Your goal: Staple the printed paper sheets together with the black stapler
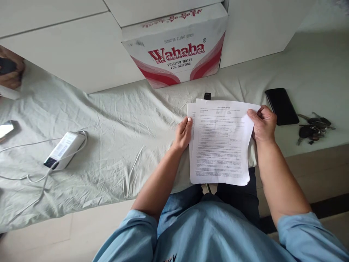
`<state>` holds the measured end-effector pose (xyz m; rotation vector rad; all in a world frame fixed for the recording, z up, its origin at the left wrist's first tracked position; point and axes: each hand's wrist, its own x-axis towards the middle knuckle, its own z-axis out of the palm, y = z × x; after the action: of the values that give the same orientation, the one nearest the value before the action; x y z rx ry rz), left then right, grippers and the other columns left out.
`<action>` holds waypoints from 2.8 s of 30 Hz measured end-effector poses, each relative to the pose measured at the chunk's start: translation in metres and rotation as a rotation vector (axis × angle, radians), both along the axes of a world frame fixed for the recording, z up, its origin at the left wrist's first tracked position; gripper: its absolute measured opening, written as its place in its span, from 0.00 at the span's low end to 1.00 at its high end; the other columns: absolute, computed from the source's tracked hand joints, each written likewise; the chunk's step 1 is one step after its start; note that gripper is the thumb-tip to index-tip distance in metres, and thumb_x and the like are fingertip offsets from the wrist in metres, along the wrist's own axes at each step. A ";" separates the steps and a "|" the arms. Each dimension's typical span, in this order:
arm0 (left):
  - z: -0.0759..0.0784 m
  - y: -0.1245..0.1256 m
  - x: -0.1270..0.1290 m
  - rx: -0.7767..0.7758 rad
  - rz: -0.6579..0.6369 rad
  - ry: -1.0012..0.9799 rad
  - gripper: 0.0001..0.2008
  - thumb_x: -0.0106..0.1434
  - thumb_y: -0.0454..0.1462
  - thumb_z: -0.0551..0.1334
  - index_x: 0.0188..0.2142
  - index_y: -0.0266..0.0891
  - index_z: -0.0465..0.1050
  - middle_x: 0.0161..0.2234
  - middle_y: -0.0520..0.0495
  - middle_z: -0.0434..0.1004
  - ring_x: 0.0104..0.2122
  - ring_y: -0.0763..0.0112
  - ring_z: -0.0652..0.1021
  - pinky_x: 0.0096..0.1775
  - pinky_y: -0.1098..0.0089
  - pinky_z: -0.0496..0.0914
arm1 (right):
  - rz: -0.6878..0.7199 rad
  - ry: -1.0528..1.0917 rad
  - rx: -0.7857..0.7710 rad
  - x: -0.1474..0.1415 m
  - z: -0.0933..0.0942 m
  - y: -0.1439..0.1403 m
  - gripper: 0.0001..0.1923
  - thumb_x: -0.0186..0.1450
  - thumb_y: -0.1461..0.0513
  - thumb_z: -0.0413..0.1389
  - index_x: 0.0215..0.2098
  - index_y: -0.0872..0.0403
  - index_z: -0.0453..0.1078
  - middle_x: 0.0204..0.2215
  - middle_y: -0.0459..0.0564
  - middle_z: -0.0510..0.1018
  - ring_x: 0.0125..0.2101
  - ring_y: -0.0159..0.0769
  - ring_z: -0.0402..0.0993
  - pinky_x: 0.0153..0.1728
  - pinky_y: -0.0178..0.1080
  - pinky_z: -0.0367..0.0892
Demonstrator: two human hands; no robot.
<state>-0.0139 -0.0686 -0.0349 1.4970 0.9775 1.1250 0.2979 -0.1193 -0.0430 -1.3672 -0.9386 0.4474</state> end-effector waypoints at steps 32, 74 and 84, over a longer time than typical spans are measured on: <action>0.004 -0.004 0.001 -0.026 -0.046 0.094 0.30 0.76 0.64 0.57 0.37 0.43 0.77 0.30 0.47 0.75 0.31 0.66 0.76 0.34 0.64 0.72 | 0.196 0.022 -0.122 -0.006 0.009 -0.005 0.29 0.57 0.36 0.74 0.29 0.50 0.73 0.20 0.39 0.67 0.21 0.28 0.58 0.25 0.38 0.55; 0.018 0.008 0.004 0.034 0.068 0.484 0.15 0.75 0.45 0.57 0.33 0.44 0.71 0.26 0.52 0.73 0.29 0.67 0.72 0.35 0.67 0.65 | 0.221 -0.279 -0.260 -0.014 0.022 -0.011 0.26 0.68 0.37 0.61 0.32 0.50 0.76 0.23 0.44 0.72 0.26 0.35 0.64 0.30 0.40 0.60; 0.018 0.041 0.016 0.051 0.067 0.843 0.05 0.67 0.35 0.64 0.34 0.44 0.74 0.24 0.51 0.71 0.27 0.63 0.70 0.36 0.64 0.61 | 0.122 -0.535 -0.368 -0.015 0.007 -0.005 0.16 0.71 0.51 0.55 0.33 0.51 0.78 0.23 0.48 0.75 0.25 0.38 0.65 0.33 0.42 0.59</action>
<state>0.0024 -0.0277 -0.0168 2.0407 1.5686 0.5335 0.2827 -0.1241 -0.0360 -1.8187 -1.4328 0.3611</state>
